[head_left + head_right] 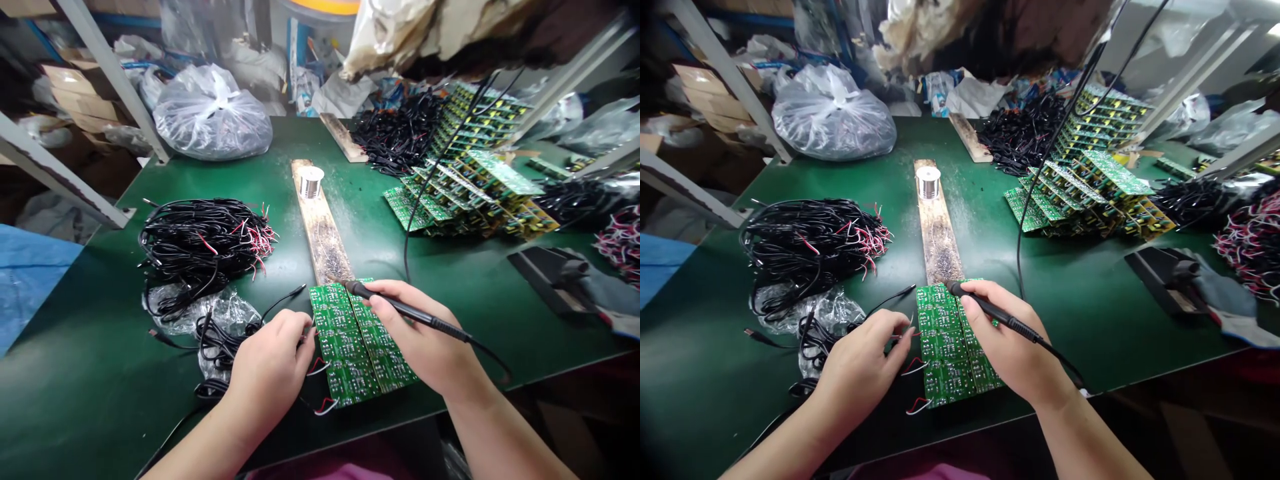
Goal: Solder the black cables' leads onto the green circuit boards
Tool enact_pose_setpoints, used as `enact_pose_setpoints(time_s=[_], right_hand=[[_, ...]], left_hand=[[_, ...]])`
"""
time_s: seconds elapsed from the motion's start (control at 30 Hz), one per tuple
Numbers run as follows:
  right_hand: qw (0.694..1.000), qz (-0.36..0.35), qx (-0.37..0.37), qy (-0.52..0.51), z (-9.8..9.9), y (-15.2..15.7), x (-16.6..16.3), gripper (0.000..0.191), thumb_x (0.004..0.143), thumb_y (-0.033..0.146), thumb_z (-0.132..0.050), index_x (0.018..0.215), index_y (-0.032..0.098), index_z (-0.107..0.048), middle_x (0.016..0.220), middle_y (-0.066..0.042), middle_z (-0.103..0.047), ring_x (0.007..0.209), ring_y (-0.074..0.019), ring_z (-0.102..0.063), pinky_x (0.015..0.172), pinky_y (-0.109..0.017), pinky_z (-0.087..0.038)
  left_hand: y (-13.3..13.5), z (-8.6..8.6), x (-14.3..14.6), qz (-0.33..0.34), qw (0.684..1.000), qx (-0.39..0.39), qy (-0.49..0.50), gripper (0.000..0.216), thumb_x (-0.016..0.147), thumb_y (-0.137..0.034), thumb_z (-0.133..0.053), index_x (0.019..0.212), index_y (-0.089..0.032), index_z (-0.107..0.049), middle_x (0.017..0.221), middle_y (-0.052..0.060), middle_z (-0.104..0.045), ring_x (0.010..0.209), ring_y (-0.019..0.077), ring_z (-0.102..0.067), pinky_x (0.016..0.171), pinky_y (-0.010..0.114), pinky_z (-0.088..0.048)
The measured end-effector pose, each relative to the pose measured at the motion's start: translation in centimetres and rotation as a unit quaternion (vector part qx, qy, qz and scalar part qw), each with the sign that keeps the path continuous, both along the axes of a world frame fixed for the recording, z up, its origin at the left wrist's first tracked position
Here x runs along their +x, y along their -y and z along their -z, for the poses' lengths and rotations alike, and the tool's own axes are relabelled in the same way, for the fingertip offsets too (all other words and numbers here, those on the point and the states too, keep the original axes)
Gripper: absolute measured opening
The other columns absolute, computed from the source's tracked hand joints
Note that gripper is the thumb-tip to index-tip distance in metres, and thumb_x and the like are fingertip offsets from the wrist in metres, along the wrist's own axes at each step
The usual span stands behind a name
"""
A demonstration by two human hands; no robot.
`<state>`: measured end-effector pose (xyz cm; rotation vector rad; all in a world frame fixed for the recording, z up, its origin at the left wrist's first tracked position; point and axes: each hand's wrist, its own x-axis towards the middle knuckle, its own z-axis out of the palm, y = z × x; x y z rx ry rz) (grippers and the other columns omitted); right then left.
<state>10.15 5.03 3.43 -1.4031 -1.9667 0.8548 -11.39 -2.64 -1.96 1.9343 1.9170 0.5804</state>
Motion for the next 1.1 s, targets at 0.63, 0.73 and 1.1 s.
enact_pose_setpoints(time_s=[0.63,0.73,1.1], right_hand=[[1.000,-0.002,0.001,-0.009,0.2,-0.4,-0.2,0.021,0.098,0.037,-0.060,0.112,0.026,-0.072,0.104,-0.002,-0.076,0.093,-0.0198,-0.073,0.085,-0.034,-0.059],[1.000,0.007,0.007,-0.017,0.1,0.3,0.3,0.021,0.099,0.036,-0.060,0.112,0.025,-0.071,0.104,-0.003,-0.076,0.092,-0.0199,-0.074,0.084,-0.032,-0.060],[0.993,0.017,-0.075,-0.094,0.6,4.2,3.7,0.012,0.100,0.034,-0.060,0.104,0.027,-0.069,0.088,0.001,-0.075,0.079,-0.0145,-0.075,0.070,-0.021,-0.061]], left_hand=[[-0.1,0.1,0.0,0.058,0.996,-0.022,-0.058,0.026,0.106,-0.034,-0.042,0.104,-0.027,-0.067,0.099,0.001,-0.064,0.082,0.0143,-0.065,0.067,0.028,-0.046],[-0.1,0.1,0.1,0.058,0.996,-0.023,-0.063,0.026,0.106,-0.034,-0.042,0.102,-0.026,-0.067,0.099,0.001,-0.064,0.084,0.0147,-0.066,0.068,0.028,-0.046],[-0.3,0.3,0.4,0.054,0.995,-0.016,-0.086,0.024,0.106,-0.030,-0.042,0.100,-0.025,-0.065,0.100,0.000,-0.064,0.085,0.0149,-0.065,0.070,0.030,-0.045]])
